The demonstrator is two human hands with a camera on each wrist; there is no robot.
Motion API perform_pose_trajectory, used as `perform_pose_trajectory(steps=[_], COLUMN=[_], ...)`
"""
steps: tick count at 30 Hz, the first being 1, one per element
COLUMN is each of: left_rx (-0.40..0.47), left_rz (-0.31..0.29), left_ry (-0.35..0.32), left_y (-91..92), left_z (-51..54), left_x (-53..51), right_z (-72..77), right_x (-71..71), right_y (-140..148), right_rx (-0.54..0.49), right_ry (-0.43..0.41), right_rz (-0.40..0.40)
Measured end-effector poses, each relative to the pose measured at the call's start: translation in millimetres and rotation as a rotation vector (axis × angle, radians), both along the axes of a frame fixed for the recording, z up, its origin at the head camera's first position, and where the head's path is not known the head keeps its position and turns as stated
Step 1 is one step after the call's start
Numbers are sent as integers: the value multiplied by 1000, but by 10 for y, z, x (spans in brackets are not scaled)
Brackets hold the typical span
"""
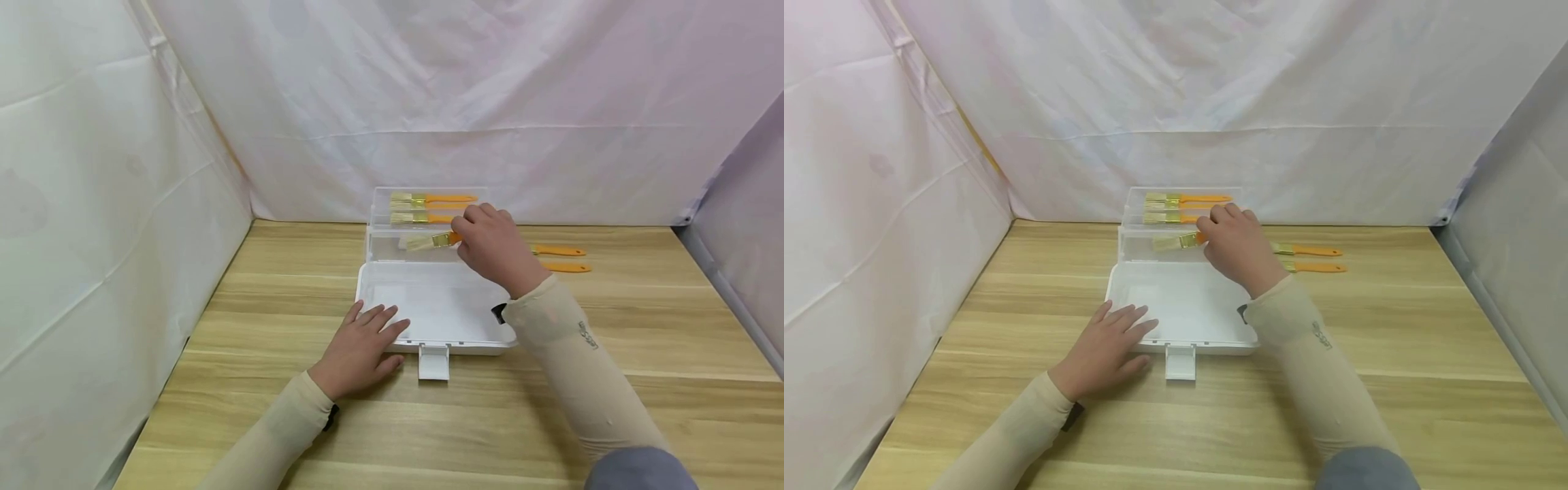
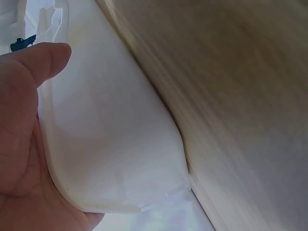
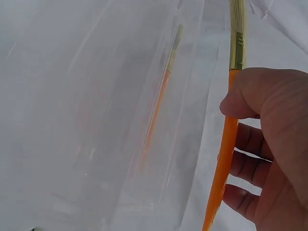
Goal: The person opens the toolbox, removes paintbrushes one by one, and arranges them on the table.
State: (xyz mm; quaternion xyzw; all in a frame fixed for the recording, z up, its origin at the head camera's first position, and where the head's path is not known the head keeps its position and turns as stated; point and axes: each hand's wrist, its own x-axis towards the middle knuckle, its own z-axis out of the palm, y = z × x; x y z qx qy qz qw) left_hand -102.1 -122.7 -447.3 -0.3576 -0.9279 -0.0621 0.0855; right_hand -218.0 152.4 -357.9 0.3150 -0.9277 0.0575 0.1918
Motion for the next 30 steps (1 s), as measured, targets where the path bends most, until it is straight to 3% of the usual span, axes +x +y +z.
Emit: perform_pose_trajectory(steps=[16,30], left_rx=[12,-9], left_rz=[8,5], left_ry=[-13,-3], left_y=[-5,-15], left_z=[13,29], left_x=[1,0], right_z=[43,-23], right_x=[142,190], right_y=[317,892], right_rx=[-53,-74], right_ry=[-6,-69], right_rz=[-35,-133])
